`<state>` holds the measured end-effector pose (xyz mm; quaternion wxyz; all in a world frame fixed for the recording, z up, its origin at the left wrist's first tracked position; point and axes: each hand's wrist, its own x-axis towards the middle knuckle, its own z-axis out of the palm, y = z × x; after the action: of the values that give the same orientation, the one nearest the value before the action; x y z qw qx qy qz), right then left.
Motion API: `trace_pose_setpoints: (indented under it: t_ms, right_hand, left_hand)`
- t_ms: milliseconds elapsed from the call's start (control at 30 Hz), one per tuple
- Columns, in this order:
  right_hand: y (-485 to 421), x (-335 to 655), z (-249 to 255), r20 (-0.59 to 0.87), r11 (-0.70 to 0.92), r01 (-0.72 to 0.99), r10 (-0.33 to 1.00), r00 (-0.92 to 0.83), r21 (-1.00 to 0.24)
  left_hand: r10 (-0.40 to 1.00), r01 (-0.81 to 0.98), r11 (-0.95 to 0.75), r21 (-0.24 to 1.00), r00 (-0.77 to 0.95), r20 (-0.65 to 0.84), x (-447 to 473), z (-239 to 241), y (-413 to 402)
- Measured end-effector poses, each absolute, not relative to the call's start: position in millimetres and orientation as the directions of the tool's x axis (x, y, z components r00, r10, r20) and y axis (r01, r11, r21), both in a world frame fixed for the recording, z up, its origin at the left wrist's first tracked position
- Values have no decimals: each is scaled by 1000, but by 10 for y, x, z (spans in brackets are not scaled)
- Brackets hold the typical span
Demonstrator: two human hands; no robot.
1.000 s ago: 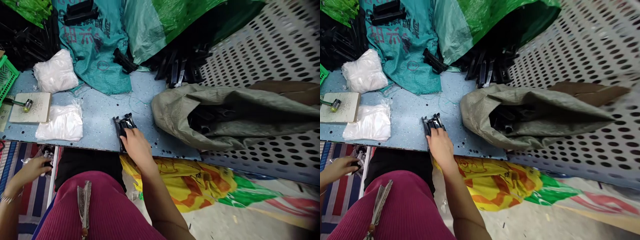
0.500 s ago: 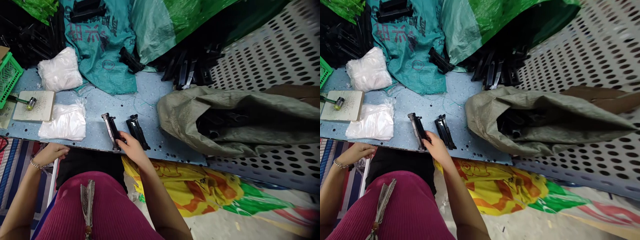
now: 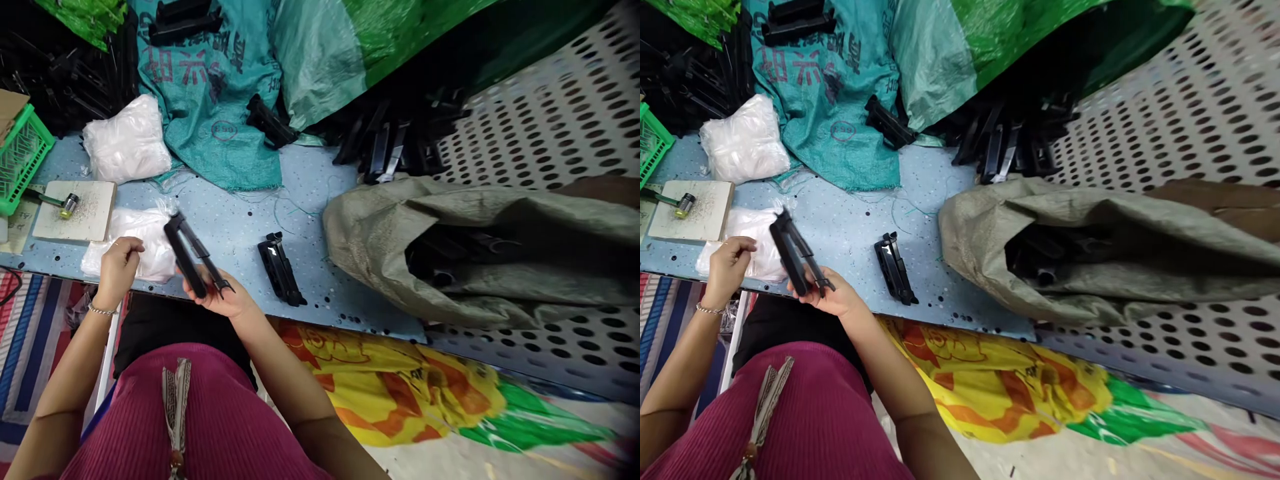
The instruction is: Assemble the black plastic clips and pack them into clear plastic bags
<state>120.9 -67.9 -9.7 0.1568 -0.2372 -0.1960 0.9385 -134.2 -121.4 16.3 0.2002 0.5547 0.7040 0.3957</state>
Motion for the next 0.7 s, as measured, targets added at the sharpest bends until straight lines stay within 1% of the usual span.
trace_pose_setpoints:
  t_ms: [67,133,233,300,367,433,500,533,600,700]
  right_hand:
    - [-726,1150,-170,-333,-905,-141,288,-898,-402]
    - [-775,1125,-244,-316,-920,-126,252,-915,-370]
    - [-822,1134,-348,-317,-945,-118,218,-923,-306]
    - [-831,1135,-404,-332,-968,-91,168,-928,-235]
    - [-828,1114,-437,-364,-985,-79,131,-922,-154]
    - [-824,1077,-443,-395,-990,-110,136,-909,-87]
    - [-830,1035,-435,-405,-986,-159,164,-900,-46]
    - [-839,1017,-432,-400,-984,-173,172,-900,-34]
    - [-869,992,-443,-370,-986,-164,166,-914,-37]
    - [-920,983,-504,-307,-982,-134,169,-937,-132]
  left_hand:
    - [955,713,42,700,-234,182,-1402,154,-1230]
    - [958,756,40,653,-214,189,-1432,128,-1212]
    - [953,765,51,642,-229,196,-1438,115,-1175]
    - [944,765,28,643,-232,235,-1432,132,-1172]
    - [940,801,-11,598,-196,279,-1433,153,-1195]
    - [954,858,-29,513,-130,271,-1440,165,-1234]
    - [972,890,-18,456,-91,217,-1442,174,-1267]
    - [976,889,-12,458,-90,200,-1440,182,-1275]
    - [972,863,-2,504,-116,204,-1431,215,-1273]
    - [958,804,-4,594,-168,234,-1431,299,-1250]
